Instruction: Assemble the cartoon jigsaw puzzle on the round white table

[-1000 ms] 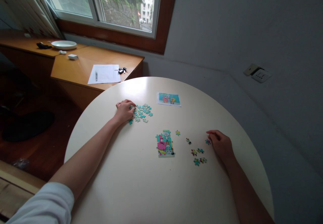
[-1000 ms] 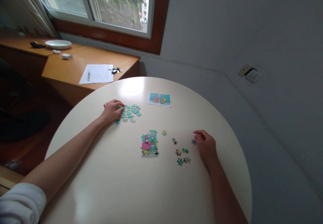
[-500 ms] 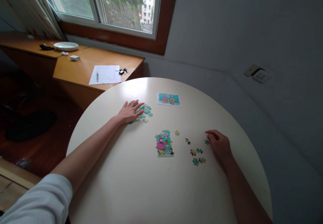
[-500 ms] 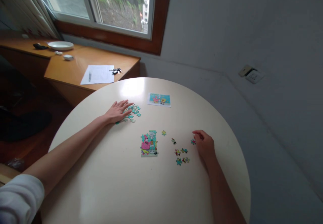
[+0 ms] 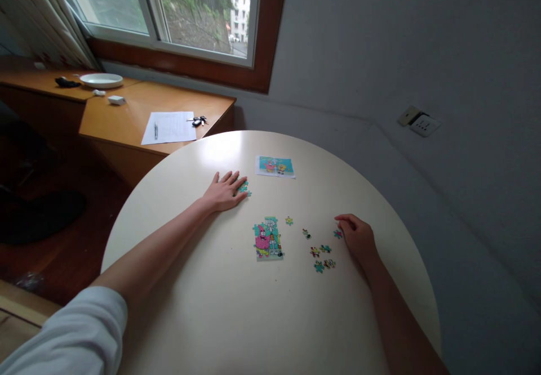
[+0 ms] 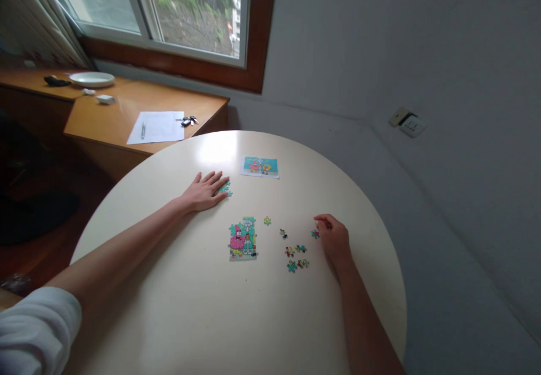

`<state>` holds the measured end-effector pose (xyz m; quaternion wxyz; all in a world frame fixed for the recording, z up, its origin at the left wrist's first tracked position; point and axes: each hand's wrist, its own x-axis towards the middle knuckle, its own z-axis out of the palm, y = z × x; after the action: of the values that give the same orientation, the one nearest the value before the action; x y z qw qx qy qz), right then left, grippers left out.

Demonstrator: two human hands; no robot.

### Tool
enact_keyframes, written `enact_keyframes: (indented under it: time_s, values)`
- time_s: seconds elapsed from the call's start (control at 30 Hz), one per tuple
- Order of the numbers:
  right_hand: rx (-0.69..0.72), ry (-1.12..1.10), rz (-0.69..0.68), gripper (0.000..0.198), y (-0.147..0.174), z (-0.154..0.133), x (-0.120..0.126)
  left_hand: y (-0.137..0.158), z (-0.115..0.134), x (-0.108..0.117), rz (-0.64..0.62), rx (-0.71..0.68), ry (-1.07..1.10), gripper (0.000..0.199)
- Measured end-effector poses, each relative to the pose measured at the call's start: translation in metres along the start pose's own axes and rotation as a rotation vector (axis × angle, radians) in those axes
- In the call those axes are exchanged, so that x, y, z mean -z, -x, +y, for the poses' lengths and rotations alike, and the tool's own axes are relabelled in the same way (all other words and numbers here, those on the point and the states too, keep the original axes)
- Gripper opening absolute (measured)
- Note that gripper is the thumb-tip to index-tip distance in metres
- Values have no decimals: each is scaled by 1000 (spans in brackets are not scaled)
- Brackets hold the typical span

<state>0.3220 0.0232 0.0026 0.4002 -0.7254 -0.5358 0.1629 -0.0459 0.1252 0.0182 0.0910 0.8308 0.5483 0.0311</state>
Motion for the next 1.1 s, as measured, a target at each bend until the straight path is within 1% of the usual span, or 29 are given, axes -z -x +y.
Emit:
enact_keyframes:
  time_s: [0.2,0.5,0.7,0.83,0.97,1.1]
  values:
    - [2,-16,4,28,0,1,-1,18,4,-3,-5,-33,-7,64]
    - [-8,5,7,30,2,-1,0,60,14,-7,-38,-91,-26,64]
    - [-14,8,8,30,1,-2,0,80,19,-12,28,-127,6,58]
    - [-10,8,-3,29,1,-3,1,82,18,-8,68,-106,146,52]
    - [-18,4,-2,30,1,-3,1,82,14,-1,188,-111,296,46]
    - [-11,-11,-4,30,0,-1,1,80,12,5,300,-153,297,44]
